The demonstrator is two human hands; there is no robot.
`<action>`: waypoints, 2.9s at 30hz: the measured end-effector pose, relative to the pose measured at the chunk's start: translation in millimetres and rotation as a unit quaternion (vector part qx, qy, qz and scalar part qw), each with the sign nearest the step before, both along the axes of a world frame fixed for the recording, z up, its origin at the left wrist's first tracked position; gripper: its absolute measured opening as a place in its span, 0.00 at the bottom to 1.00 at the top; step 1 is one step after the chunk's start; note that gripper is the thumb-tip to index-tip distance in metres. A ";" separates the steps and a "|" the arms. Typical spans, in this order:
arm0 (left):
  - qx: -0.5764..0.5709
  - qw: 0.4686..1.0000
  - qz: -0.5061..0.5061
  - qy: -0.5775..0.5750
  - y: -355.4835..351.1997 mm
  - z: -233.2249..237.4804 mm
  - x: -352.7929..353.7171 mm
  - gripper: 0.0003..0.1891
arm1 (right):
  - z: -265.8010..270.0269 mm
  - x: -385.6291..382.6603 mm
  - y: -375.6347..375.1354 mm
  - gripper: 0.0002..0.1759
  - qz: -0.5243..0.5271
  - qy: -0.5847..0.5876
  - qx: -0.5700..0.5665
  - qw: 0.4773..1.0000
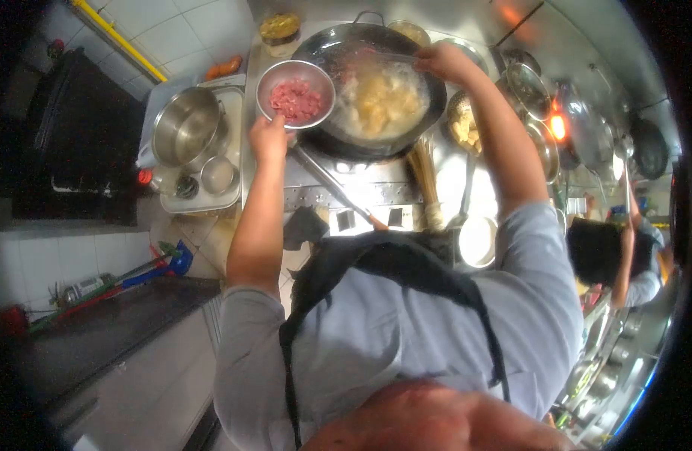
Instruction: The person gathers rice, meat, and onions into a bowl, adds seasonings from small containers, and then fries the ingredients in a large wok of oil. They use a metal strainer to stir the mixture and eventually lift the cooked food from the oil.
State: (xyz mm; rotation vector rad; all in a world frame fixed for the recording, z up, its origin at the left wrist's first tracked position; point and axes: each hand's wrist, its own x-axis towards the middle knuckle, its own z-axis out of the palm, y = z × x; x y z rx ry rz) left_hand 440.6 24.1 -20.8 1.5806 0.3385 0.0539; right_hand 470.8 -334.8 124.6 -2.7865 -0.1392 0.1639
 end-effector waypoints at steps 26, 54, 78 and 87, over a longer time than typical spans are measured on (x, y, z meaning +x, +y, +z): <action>0.080 0.993 0.015 -0.084 11.3 -20.9 6.3 0.14 | -7.8 -26.2 126.2 0.13 0.063 -0.029 -0.118 0.991; 0.145 0.986 0.024 -0.077 23.1 13.0 29.4 0.12 | 9.0 20.5 102.7 0.13 0.061 -0.033 -0.088 0.994; 0.083 0.995 0.053 -0.034 45.7 -18.3 -10.0 0.10 | -51.8 95.1 68.3 0.15 -0.060 -0.047 -0.253 0.964; -0.104 0.992 0.032 -0.059 23.6 11.9 -20.8 0.10 | 25.8 9.9 113.5 0.15 0.126 -0.061 -0.120 0.983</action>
